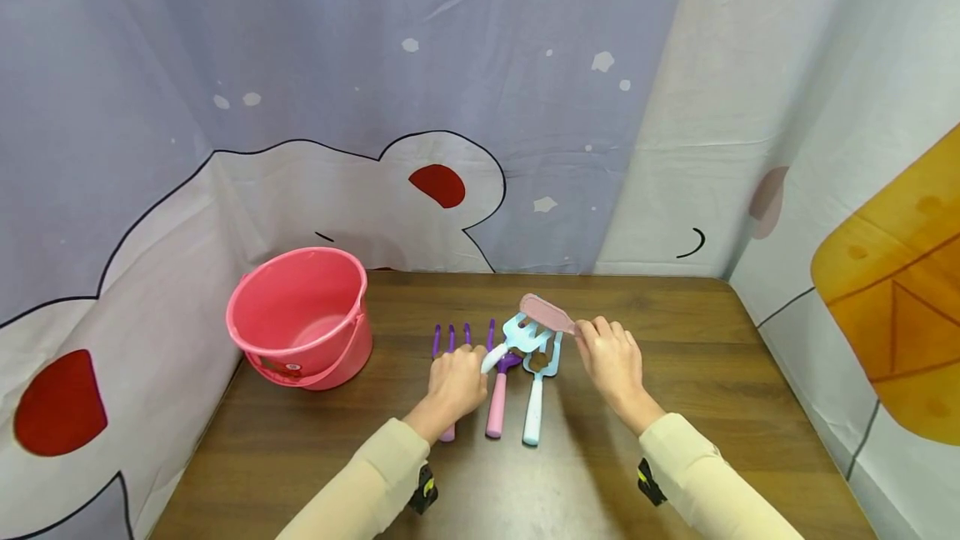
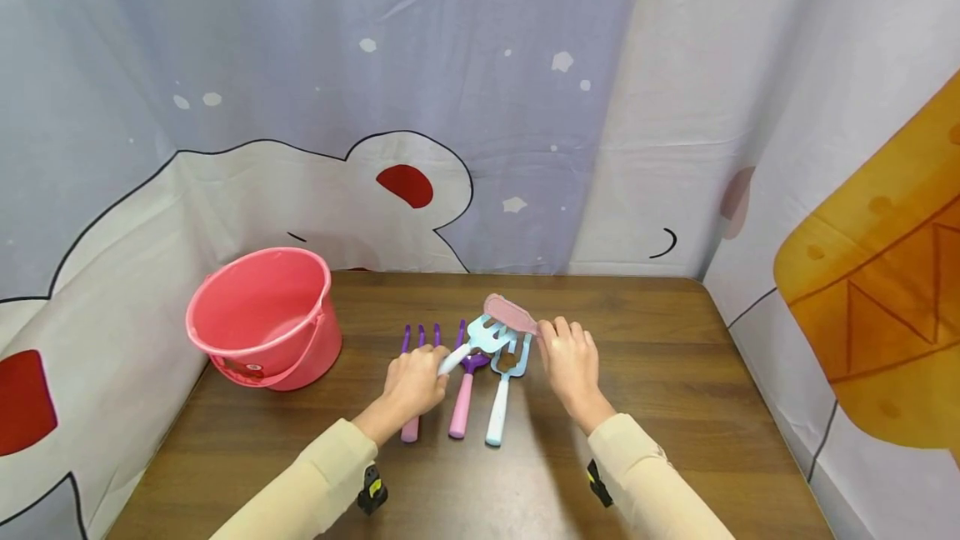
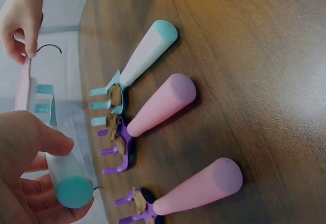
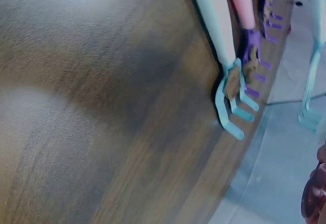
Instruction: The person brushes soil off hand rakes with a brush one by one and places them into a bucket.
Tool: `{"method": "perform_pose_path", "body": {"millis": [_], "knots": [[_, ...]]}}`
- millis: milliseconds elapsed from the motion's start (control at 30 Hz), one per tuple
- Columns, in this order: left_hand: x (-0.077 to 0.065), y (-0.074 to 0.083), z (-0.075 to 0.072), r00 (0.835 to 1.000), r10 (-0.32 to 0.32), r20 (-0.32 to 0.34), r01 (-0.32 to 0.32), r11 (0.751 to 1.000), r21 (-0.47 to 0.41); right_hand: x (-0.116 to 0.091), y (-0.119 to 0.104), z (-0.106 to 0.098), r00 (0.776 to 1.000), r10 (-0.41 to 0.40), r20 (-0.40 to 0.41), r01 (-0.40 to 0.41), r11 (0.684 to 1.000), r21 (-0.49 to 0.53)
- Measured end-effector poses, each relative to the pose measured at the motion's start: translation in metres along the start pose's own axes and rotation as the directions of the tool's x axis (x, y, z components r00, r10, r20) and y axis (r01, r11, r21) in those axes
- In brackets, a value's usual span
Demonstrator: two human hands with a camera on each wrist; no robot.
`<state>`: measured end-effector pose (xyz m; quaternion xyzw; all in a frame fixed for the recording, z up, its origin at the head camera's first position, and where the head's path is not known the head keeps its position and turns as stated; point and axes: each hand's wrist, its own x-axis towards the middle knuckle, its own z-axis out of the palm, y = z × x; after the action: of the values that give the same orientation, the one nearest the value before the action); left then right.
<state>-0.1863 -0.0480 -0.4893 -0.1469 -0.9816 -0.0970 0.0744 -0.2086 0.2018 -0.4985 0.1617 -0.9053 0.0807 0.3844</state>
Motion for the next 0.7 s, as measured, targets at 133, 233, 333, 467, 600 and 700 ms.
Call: {"method": "perform_pose_path", "body": {"millis": [133,233,333,467,600,700], "knots": [[-0.001,-0.003,0.002,1.000,-0.015,0.012,0.015,1.000,0.007,0.003,0.008,-0.002,0.999,0.053,-0.010,-0.054,0.998,-0.012],[-0.003,-0.006,0.004,1.000,-0.018,0.010,0.018,1.000,0.006,0.001,0.016,-0.005,0.995,0.102,0.011,-0.101,0.995,-0.022],[-0.004,-0.008,0.005,1.000,-0.020,0.008,0.020,1.000,0.003,-0.002,0.023,-0.005,0.991,0.133,0.026,-0.133,0.991,-0.021],[-0.005,-0.010,0.005,1.000,-0.022,0.011,0.022,1.000,-0.007,-0.005,0.027,-0.006,0.988,0.150,0.032,-0.149,0.989,-0.021],[-0.004,-0.012,0.005,0.999,-0.031,0.015,0.032,0.999,-0.026,-0.006,0.031,-0.008,0.987,0.159,0.021,-0.159,0.987,-0.025],[-0.004,-0.013,0.005,0.999,-0.041,0.010,0.042,0.998,-0.051,-0.005,0.034,-0.010,0.986,0.169,0.007,-0.169,0.985,-0.023]]}}
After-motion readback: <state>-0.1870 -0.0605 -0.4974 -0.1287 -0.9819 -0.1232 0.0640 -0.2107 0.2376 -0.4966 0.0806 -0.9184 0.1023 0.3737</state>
